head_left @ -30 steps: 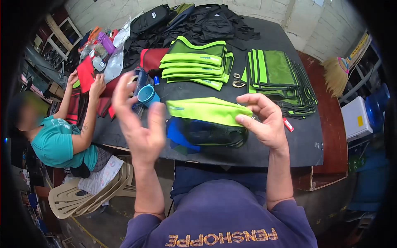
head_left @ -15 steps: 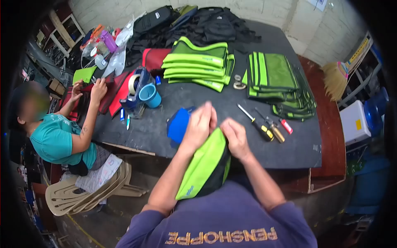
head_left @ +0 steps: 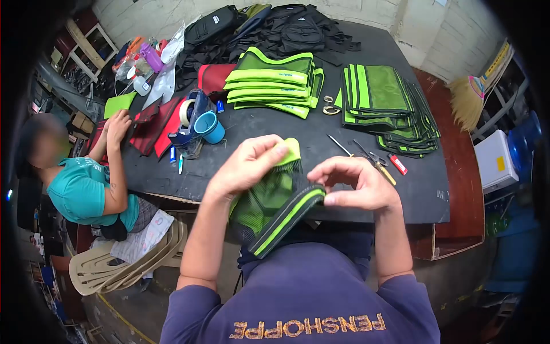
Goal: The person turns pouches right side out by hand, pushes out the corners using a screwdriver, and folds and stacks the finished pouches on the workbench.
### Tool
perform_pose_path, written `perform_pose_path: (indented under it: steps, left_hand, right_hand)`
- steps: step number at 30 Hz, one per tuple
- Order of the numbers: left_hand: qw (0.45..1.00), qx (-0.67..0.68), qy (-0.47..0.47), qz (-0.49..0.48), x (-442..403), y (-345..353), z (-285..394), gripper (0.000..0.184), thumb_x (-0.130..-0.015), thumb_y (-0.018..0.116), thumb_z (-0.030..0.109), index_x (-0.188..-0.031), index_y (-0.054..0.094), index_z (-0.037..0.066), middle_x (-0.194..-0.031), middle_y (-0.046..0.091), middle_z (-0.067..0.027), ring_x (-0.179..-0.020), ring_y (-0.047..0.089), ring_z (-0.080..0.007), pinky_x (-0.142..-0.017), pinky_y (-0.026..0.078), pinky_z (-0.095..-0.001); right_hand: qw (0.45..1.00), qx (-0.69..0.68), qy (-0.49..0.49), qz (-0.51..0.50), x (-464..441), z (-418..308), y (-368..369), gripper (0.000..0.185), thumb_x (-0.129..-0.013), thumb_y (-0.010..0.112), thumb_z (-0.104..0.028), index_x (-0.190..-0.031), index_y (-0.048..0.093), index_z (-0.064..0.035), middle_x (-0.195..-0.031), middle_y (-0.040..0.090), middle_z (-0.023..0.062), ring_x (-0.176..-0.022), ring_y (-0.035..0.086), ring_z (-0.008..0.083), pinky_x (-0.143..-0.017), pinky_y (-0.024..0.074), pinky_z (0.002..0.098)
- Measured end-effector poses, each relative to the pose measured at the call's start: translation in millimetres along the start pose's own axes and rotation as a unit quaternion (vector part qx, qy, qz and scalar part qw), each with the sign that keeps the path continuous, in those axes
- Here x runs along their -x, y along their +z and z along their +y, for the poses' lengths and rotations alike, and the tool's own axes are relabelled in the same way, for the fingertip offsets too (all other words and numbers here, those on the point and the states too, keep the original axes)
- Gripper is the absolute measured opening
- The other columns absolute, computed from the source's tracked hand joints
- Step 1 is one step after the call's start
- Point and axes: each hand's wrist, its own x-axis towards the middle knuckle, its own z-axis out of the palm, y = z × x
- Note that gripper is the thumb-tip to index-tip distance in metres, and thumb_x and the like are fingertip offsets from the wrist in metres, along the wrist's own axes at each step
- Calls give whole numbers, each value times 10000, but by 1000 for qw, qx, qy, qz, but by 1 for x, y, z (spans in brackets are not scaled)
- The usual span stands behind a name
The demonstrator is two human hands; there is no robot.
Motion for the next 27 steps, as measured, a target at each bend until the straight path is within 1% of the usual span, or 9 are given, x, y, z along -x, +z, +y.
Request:
perform_pose_path:
  steps: [5, 7, 10, 11, 13, 18, 20, 25, 27]
  left_hand:
    - [997, -49, 50, 20, -7, 9, -8, 284, -1068, 676, 268, -973, 751, 11, -838, 658, 67, -769, 538, -12, -672, 451, -211]
    - [996, -44, 59, 44, -10, 6, -13, 289, -1073, 670, 266, -967, 753, 10, -844, 661, 65, -775, 537, -12, -676, 450, -209]
    - [969, 23, 149, 196, -16, -2, -36, 311, -1092, 640, 288, -1000, 740, 8, -874, 682, 52, -788, 564, -15, -691, 462, -204]
    - [969, 22, 150, 194, -17, -5, -39, 311, -1092, 640, 288, -1000, 740, 8, -874, 682, 52, -788, 564, -15, -691, 462, -204]
    - [952, 91, 147, 253, -17, -15, -42, 316, -1104, 616, 303, -1037, 729, 15, -903, 698, 39, -791, 584, -19, -695, 473, -202]
    - [967, 88, 151, 187, -14, -3, -20, 336, -1119, 578, 338, -1108, 712, 29, -958, 723, 13, -802, 620, -31, -703, 497, -206]
    - [969, 97, 145, 176, -18, -4, -22, 334, -1119, 579, 335, -1107, 714, 30, -955, 723, 12, -803, 619, -32, -701, 498, -207]
    - [964, 169, 102, 181, -23, -14, -23, 331, -1118, 580, 334, -1115, 719, 34, -956, 730, 6, -808, 634, -40, -696, 510, -217]
    - [959, 195, 82, 189, -24, -18, -25, 332, -1117, 580, 336, -1120, 719, 35, -959, 733, 4, -809, 643, -45, -695, 515, -220]
  right_hand:
    - [993, 113, -8, -27, 1, -11, 2, 215, -837, 754, 71, -1023, 701, -24, -934, 691, 13, -820, 644, 83, -776, 545, 265]
    - [925, 318, -126, 163, 4, -14, 8, 197, -851, 730, 77, -1020, 705, -20, -869, 663, 8, -741, 619, 85, -700, 530, 246]
    - [684, 524, -318, 396, 1, 0, -12, 228, -842, 702, 104, -1036, 702, -15, -803, 617, 13, -646, 579, 99, -589, 490, 220]
    - [683, 524, -318, 397, 3, -2, -19, 228, -842, 702, 104, -1036, 702, -15, -803, 617, 13, -646, 579, 99, -589, 490, 220]
    - [673, 333, -292, 593, 5, -9, -29, 300, -808, 702, 93, -1081, 702, -33, -821, 637, 41, -597, 552, 172, -591, 499, 269]
    - [764, 465, -263, 361, -6, -25, -24, 370, -797, 696, 108, -1133, 704, -47, -968, 671, 86, -761, 620, 208, -694, 534, 309]
    - [799, 524, -234, 181, -16, -14, -25, 431, -793, 726, 105, -1192, 707, -59, -1133, 656, 124, -1053, 642, 182, -826, 538, 296]
    - [811, 434, -297, 257, -12, 21, -49, 421, -770, 742, 79, -1167, 717, -57, -1243, 660, 129, -1121, 657, 202, -852, 548, 314]
    - [847, 411, -244, 233, -25, 12, -26, 339, -802, 737, 80, -1117, 709, -43, -1161, 697, 114, -1016, 691, 213, -818, 556, 328]
